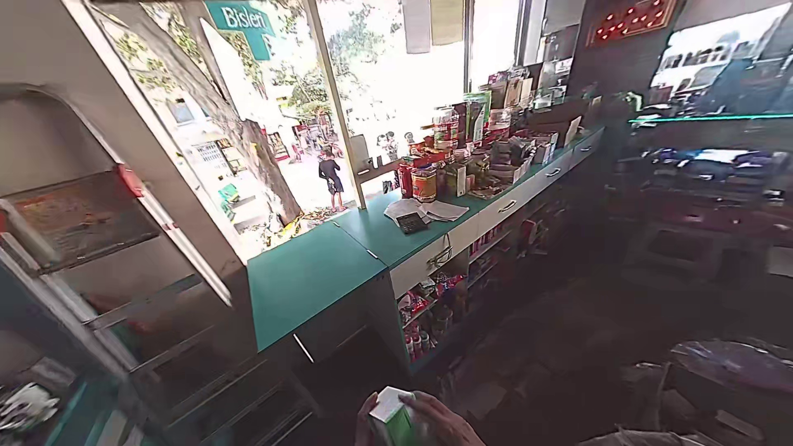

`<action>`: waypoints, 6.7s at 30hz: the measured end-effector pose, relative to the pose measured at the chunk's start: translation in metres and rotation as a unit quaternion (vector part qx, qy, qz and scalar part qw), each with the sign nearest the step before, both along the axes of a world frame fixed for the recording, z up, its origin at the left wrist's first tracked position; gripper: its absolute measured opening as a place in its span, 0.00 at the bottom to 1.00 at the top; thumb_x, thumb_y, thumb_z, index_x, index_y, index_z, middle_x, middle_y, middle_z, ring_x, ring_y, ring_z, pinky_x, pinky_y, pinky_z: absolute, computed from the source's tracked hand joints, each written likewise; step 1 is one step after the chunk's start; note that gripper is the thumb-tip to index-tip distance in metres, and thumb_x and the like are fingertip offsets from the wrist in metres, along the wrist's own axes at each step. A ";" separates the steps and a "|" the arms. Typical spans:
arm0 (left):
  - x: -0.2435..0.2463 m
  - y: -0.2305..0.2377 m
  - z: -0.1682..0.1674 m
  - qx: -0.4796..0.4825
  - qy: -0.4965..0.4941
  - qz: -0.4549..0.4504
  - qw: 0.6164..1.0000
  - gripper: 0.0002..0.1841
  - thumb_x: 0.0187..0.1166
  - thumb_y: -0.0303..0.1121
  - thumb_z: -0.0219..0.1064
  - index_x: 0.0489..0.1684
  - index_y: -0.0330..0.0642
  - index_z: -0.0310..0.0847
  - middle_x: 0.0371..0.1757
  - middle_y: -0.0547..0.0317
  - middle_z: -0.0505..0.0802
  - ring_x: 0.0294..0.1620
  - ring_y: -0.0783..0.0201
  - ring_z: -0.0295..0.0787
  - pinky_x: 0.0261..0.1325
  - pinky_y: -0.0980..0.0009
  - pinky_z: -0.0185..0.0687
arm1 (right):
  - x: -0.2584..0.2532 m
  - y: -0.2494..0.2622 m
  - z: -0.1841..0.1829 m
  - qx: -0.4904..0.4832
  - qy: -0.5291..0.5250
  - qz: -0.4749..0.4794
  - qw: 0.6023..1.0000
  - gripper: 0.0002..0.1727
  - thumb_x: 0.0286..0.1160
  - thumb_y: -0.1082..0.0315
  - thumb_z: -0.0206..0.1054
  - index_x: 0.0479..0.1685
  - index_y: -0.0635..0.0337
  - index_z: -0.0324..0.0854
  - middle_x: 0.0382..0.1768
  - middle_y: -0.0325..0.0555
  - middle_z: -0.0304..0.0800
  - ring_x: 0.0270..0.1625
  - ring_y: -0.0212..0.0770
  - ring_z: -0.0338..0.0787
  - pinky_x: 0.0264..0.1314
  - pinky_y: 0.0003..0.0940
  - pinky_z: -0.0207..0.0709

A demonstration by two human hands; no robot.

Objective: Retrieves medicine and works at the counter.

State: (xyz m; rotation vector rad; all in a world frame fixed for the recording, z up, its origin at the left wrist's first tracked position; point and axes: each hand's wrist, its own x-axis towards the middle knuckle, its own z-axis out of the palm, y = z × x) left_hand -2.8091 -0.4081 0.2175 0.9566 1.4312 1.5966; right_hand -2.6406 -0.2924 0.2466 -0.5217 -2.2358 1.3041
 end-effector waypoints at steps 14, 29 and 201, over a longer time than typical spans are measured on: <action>-0.123 0.324 0.019 0.005 0.009 -0.104 0.994 0.54 0.56 0.37 0.88 0.87 0.41 0.56 0.75 0.45 0.81 0.67 0.59 0.87 0.65 0.60 0.90 | -0.117 0.267 0.044 0.032 -0.131 -0.169 0.976 0.49 0.55 0.61 0.82 0.86 0.50 0.65 0.67 0.50 0.87 0.61 0.47 0.91 0.63 0.53 0.85; -0.215 0.525 0.009 -0.040 -0.205 -0.047 0.977 0.51 0.71 0.36 0.78 0.92 0.50 0.40 0.75 0.41 0.81 0.67 0.47 0.87 0.63 0.48 0.89 | -0.210 0.541 0.047 -0.319 0.043 -0.109 0.940 0.30 0.74 0.80 0.57 0.79 0.58 0.67 0.52 0.52 0.91 0.45 0.41 0.95 0.48 0.37 0.91; -0.143 0.556 -0.012 0.001 -0.150 0.362 0.920 0.37 0.69 0.17 0.75 0.81 0.33 0.63 0.67 0.41 0.87 0.52 0.55 0.95 0.54 0.61 0.95 | -0.165 0.668 -0.017 -0.293 -0.243 0.488 0.785 0.32 0.71 0.29 0.66 0.60 0.44 0.77 0.33 0.28 0.85 0.34 0.24 0.85 0.38 0.23 0.82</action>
